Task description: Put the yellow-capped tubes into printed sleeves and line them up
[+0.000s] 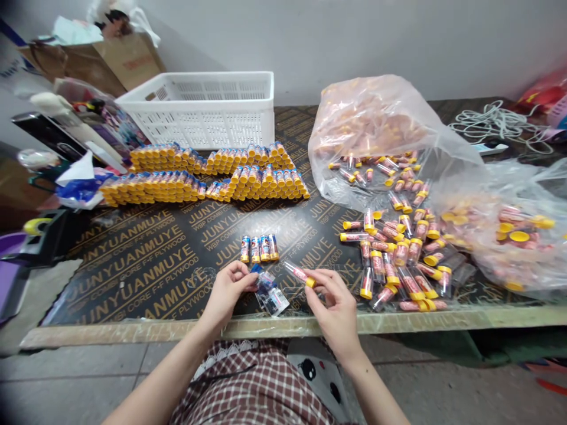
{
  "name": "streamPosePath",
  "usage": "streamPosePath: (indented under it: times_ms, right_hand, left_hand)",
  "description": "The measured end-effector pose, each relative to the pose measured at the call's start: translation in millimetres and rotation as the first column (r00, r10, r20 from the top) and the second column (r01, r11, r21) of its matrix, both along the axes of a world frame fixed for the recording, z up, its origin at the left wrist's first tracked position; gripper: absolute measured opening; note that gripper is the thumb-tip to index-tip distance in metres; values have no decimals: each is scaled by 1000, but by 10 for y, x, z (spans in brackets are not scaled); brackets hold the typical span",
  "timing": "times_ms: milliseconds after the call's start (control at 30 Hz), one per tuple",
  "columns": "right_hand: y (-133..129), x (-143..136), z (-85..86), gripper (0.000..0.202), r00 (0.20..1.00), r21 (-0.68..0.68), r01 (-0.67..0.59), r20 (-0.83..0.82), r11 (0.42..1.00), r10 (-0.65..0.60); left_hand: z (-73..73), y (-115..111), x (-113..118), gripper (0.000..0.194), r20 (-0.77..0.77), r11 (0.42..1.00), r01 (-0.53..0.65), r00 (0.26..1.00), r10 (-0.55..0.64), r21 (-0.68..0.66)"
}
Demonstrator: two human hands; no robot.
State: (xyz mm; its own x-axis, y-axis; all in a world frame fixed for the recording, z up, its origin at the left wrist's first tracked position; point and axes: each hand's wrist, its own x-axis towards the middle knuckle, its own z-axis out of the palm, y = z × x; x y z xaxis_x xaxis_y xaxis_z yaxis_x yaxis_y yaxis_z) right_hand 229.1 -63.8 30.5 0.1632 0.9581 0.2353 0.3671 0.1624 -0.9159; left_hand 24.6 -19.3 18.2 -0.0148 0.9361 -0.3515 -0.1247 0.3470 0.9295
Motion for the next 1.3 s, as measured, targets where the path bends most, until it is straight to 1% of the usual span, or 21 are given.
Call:
streamPosePath:
  times_ms: [33, 100, 167, 267, 367, 600, 700, 767, 867, 967, 1033, 1100, 1167, 1233, 1300]
  right_hand:
    - [-30, -32, 6, 20, 1000, -2, -7, -24, 1000, 7]
    - [-81, -89, 8, 22, 999, -3, -6, -52, 1000, 6]
    - [-117, -134, -1, 23, 998, 0, 6, -65, 1000, -6]
    - [-149, -174, -25, 23, 998, 31, 25, -66, 999, -23]
    - [-167, -183, -53, 24, 999, 87, 30, -22, 996, -28]
    - [-188, -197, -98, 34, 994, 198, -5, 111, 980, -18]
    - [-181, -220, -71, 38, 984, 247, -50, 179, 968, 5]
    - [-176, -237, -50, 39, 976, 259, -104, 213, 960, 49]
    - [-169, -260, -48, 38, 970, 209, -180, 200, 961, 138]
    - [-153, -269, -86, 37, 965, 137, -225, 165, 965, 202]
    - [-136, -267, -116, 40, 960, 126, -248, 161, 960, 227]
    - [-115, -259, -134, 47, 954, 145, -257, 193, 955, 228]
    - [-92, -246, -133, 57, 947, 168, -256, 242, 952, 212]
    - [-65, -229, -115, 69, 943, 173, -261, 255, 950, 213]
    - [-39, -209, -91, 80, 934, 151, -314, 223, 937, 277]
  left_hand:
    - [17, 17, 5, 28, 106, 998, -33, 994, 40, -62]
    - [47, 48, 16, 36, 241, 988, -56, 966, 90, -145]
    - [68, 70, 29, 38, 317, 982, -57, 942, 113, -182]
    - [74, 84, 46, 31, 390, 971, -87, 905, 171, -223]
    - [62, 88, 58, 31, 412, 959, -127, 883, 226, -255]
    - [71, 83, 61, 38, 391, 944, -193, 874, 288, -266]
    - [67, 73, 70, 39, 383, 945, -190, 879, 284, -265]
    - [56, 63, 85, 38, 364, 951, -200, 889, 277, -236]
    - [59, 37, 118, 36, 367, 970, -198, 900, 237, -139]
    - [106, 5, 146, 32, 420, 989, -118, 896, 143, -85]
    - [150, -17, 156, 38, 434, 993, -58, 896, 96, -101]
    - [187, -40, 162, 46, 429, 992, 1, 902, 53, -126]
    - [209, -68, 168, 43, 421, 985, 94, 907, -26, -142]
    - [219, -100, 179, 37, 409, 968, 195, 905, -116, -157]
    - [224, -131, 194, 34, 395, 950, 257, 903, -171, -178]
